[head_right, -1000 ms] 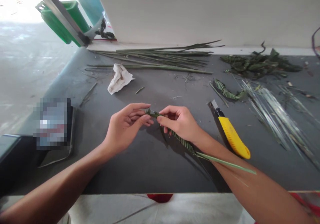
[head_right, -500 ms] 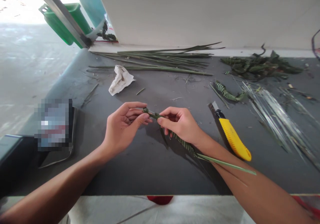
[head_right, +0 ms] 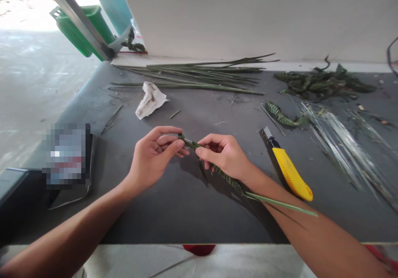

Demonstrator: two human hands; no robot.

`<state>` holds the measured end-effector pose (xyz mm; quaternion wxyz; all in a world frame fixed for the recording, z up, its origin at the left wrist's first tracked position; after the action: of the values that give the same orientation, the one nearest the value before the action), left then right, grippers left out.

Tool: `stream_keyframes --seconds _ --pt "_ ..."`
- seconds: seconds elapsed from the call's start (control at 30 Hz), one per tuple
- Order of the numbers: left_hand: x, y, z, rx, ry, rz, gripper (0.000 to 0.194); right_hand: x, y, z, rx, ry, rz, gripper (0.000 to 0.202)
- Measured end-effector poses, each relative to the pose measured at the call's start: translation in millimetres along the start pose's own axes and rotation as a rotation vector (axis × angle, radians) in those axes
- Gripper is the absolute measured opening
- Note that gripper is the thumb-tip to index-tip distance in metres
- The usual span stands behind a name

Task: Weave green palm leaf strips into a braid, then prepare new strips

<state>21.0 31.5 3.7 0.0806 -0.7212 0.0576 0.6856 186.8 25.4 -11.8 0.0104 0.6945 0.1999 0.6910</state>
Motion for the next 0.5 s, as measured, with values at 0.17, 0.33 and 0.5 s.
stream_keyframes --seconds 0.17,0.33,0.5 --pt "6 1 -7.7 0.084 0.101 0.097 0.034 -3 0 0 0.015 -0.001 -0.002 0.028" --pt "10 3 -12.6 0.106 0.111 0.124 0.036 -6 0 -2 0.027 -0.029 -0.017 0.030" --pt "11 5 -13.6 0.097 0.103 0.122 0.041 -8 -1 -4 0.020 -0.040 -0.034 0.032"
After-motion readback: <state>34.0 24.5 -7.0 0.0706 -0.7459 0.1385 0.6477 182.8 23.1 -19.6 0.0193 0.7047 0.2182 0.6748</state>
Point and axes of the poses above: each hand's wrist, its own y-axis away from the middle knuckle, its own z-axis out of the back of the hand, x = y × z, the point moved 7 cm from there along -y, towards the middle knuckle, and after that the axes turned 4 degrees about -z, right-handed, at the moved point
